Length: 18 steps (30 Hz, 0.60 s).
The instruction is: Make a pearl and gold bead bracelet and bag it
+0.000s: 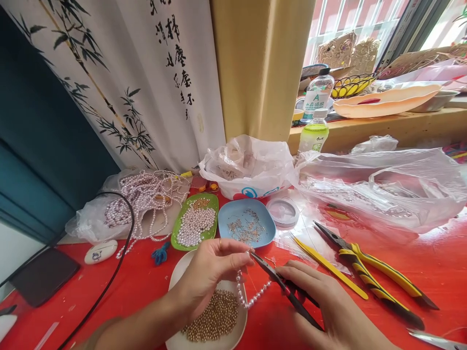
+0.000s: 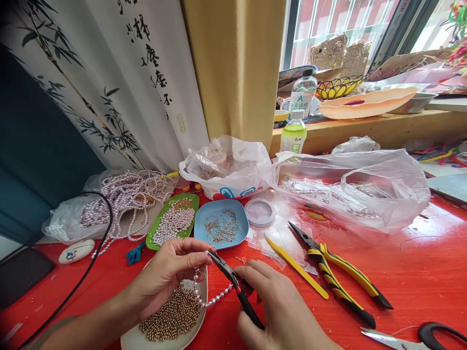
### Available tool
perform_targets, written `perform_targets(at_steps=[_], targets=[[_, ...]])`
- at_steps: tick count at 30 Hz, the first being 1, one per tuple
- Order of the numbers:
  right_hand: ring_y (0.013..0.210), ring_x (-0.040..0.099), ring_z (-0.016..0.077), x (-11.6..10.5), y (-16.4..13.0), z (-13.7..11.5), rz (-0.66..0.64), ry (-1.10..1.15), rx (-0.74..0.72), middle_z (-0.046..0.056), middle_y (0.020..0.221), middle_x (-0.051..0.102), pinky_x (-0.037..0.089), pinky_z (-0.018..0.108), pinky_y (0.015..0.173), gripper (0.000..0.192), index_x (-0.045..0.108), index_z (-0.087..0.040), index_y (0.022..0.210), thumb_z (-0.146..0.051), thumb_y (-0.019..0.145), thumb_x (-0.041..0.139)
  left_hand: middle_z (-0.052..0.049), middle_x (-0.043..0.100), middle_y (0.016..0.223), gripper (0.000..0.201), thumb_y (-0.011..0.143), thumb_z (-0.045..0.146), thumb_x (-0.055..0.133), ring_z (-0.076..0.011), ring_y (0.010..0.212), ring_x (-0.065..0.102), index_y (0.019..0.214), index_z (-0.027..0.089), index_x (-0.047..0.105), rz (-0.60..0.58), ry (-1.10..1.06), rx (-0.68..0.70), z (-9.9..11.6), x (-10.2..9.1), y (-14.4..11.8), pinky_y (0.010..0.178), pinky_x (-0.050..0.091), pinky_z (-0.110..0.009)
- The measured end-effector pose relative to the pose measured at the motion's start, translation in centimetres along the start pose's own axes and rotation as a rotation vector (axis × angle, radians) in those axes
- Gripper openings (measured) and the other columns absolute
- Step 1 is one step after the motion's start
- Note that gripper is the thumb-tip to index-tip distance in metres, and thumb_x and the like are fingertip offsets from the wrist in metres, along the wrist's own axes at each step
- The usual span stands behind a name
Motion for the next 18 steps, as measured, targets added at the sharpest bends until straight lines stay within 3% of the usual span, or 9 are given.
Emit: perform_targets(at_steps=[8, 18], targets=[[0.078, 0.060, 0.0245, 0.33, -0.33, -0.22, 0.057, -0.056, 0.021, 0.008, 0.081, 0.064, 0.048, 0.033, 0.067, 0.029, 0.061, -0.021, 0.088, -0.013, 0.065, 0.045, -0.001, 0.063, 0.063, 0.020, 0.057, 0.023, 0.075, -0.0070, 0.056, 0.053, 0.072, 0.013, 0.067, 0.014, 0.071, 0.026, 0.11, 0.08, -0.10, 0.054, 0.039, -0.018], [0.079, 0.060, 0.0239, 0.81, -0.39, 0.43, 0.068, -0.096, -0.061, 0.009, 0.084, 0.063, 0.050, 0.032, 0.066, 0.034, 0.060, -0.020, 0.094, -0.010, 0.065, 0.044, -0.001, 0.062, 0.061, 0.019, 0.058, 0.024, 0.075, -0.0068, 0.054, 0.050, 0.070, 0.012, 0.066, -0.003, 0.080, 0.027, 0.15, 0.32, -0.37, 0.053, 0.038, -0.018]])
Point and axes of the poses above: each hand's wrist, its own y-axis towards the middle knuckle, its own x-axis out of the palm, z = x × y, the point moved 1 cm from there along y, towards the middle knuckle
